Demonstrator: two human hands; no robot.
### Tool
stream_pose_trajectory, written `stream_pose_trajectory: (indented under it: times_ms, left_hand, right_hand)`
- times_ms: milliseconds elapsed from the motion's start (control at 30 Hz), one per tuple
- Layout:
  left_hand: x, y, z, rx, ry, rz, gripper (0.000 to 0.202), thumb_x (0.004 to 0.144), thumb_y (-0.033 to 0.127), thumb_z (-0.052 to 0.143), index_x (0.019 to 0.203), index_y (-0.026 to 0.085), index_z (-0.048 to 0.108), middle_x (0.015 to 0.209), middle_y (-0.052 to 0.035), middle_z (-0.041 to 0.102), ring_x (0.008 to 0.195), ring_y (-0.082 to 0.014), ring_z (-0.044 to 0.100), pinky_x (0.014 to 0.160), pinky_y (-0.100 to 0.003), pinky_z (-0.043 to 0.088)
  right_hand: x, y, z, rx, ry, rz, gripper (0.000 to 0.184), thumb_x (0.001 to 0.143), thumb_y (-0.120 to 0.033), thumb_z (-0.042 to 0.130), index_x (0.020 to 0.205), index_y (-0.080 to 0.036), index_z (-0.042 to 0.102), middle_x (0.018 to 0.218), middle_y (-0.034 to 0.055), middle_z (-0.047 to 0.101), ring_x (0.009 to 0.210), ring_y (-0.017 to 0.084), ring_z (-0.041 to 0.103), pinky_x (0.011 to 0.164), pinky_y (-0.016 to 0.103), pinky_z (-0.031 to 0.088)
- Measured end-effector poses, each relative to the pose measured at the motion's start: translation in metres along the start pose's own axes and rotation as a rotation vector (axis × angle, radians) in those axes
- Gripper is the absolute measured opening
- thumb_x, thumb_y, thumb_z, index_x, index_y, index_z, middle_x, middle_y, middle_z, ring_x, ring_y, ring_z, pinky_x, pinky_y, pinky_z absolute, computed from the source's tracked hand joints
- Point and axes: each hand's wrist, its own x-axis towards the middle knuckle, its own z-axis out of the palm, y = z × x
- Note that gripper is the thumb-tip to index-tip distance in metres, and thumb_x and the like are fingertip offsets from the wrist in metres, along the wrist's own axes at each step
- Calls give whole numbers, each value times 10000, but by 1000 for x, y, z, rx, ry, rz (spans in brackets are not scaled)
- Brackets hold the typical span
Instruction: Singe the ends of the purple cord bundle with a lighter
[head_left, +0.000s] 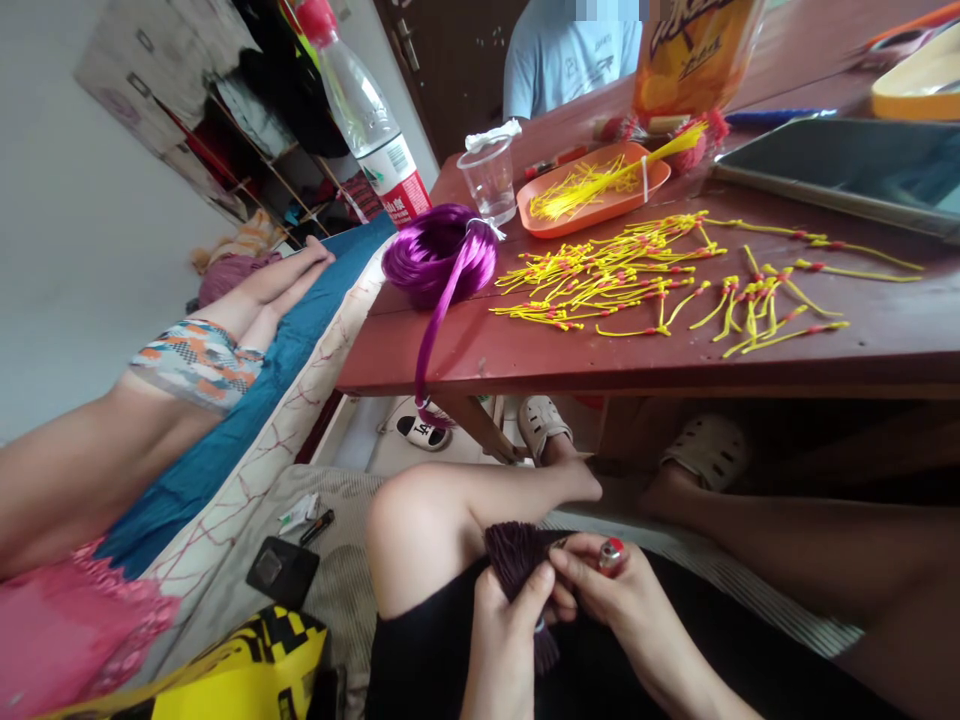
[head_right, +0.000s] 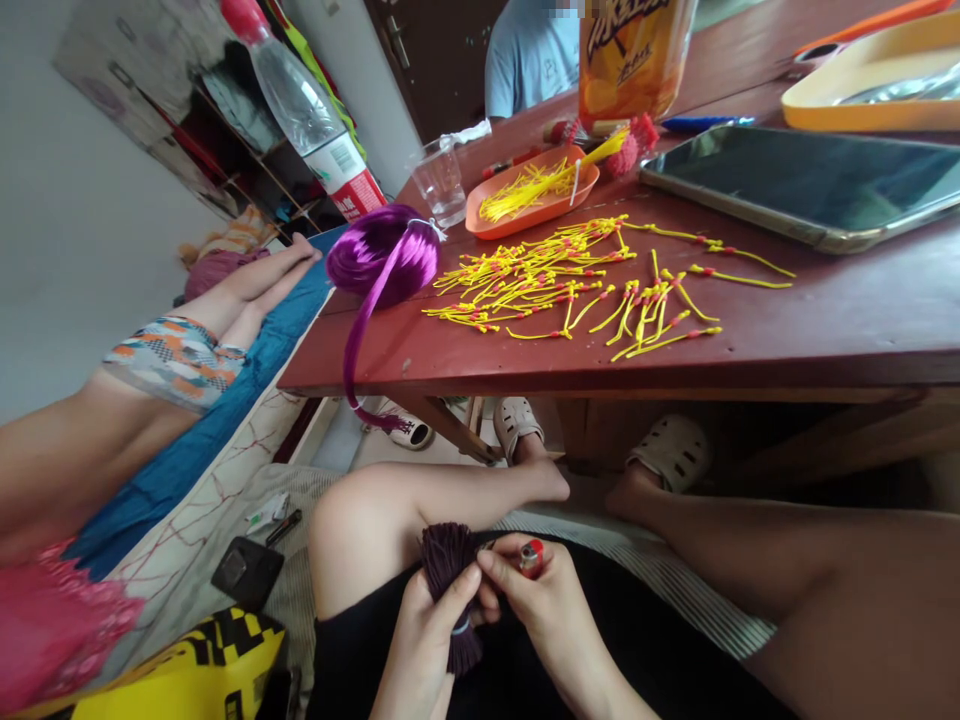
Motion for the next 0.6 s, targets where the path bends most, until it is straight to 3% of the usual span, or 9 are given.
stream_pose_trajectory:
  times_ms: [233,400,500,600]
  left_hand:
    - [1,-1,-4,3,60,15,171,662,230,639,545,107,617,492,-7,574,456,-94,511,489,-198,432]
    - [2,-1,-3,-16,93,15,128,634,227,660,583,112,639,482,-3,584,441,-101,518,478,-203,442]
    - [0,2,-1,-19,127,24,137,628,236,664,567,117,635,499,-17,606,485,-124,546,499,-215,453]
    - [-1,5,0,-12,151,38,165,631,242,659,524,123,619,485,-20,605,513,-139,557,511,-223,461]
  right_hand:
    - [1,-2,4,59,-37,2,235,641,-331,673,580,-111,618,435,-29,493,417,77,421,391,183,286]
    - [1,4,-4,-43,59,-4,274,621,-375,676,691,-116,619,420,-58,446,366,42,263,362,183,172]
    - [2,11,-12,-65,94,-69,324,708,-447,565,750,-128,595,406,-84,338,392,63,233,389,193,187]
    - [3,14,-15,-77,132,-52,446,790,-534,351,679,-148,546,438,-64,327,424,95,271,417,218,232]
